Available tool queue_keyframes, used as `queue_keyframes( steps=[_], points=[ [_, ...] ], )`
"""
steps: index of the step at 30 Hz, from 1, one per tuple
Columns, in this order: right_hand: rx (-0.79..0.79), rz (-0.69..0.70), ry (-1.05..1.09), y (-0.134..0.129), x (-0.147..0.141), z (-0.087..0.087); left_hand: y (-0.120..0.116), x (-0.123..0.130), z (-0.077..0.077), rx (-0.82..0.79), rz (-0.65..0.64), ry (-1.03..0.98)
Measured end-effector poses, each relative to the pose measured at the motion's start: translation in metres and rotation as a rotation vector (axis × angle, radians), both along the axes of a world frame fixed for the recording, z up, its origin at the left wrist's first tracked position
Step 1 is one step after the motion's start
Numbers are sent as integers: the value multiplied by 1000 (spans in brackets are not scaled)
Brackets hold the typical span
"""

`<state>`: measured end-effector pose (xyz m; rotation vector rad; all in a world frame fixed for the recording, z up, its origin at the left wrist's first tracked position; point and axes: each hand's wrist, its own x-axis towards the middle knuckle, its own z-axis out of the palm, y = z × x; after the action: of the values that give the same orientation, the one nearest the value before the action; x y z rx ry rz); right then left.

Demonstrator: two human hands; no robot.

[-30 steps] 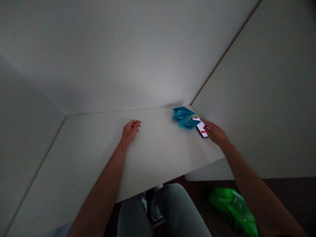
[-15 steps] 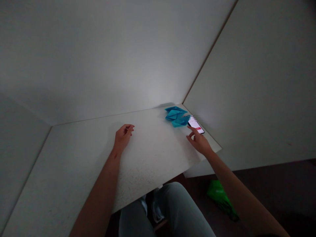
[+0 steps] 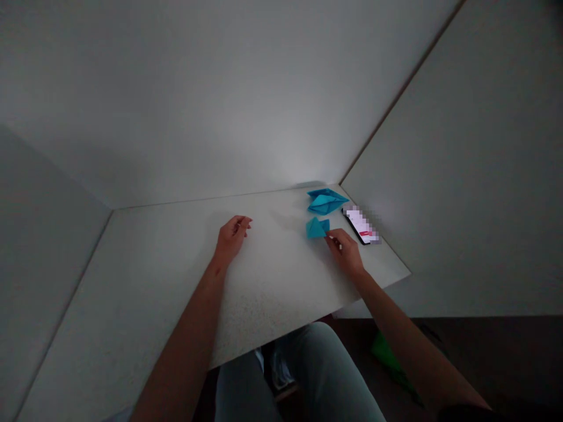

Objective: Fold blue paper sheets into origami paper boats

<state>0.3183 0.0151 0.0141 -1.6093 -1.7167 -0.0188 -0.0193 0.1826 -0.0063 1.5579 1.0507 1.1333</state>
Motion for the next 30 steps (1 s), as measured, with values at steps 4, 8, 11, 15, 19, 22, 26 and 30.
queue_keyframes(
  steps=[4, 8, 11, 15, 19, 22, 26, 30],
  points=[
    [138, 323, 43, 42, -62, 8, 0, -1, -1, 30, -31, -9],
    [119, 558, 6, 102, -110, 3, -1, -5, -4, 68, -32, -88],
    [113, 601, 10, 133, -125, -5, 0, -8, -8, 98, -17, -165],
    [75, 659, 54, 149, -124, -10, 5, -7, -13, 8, 28, -181],
    [-21, 699, 125, 153, -119, -10, 8, -6, -13, -57, 72, -127],
    [-66, 683, 189, 158, -118, -9, 7, -8, -10, -67, 73, -25],
    [-105, 634, 379, 167, -117, -13, 13, -4, -4, 8, 71, -30],
    [-240, 459, 622, 175, -114, -21, 29, 17, 0, 31, 44, -31]
  ],
)
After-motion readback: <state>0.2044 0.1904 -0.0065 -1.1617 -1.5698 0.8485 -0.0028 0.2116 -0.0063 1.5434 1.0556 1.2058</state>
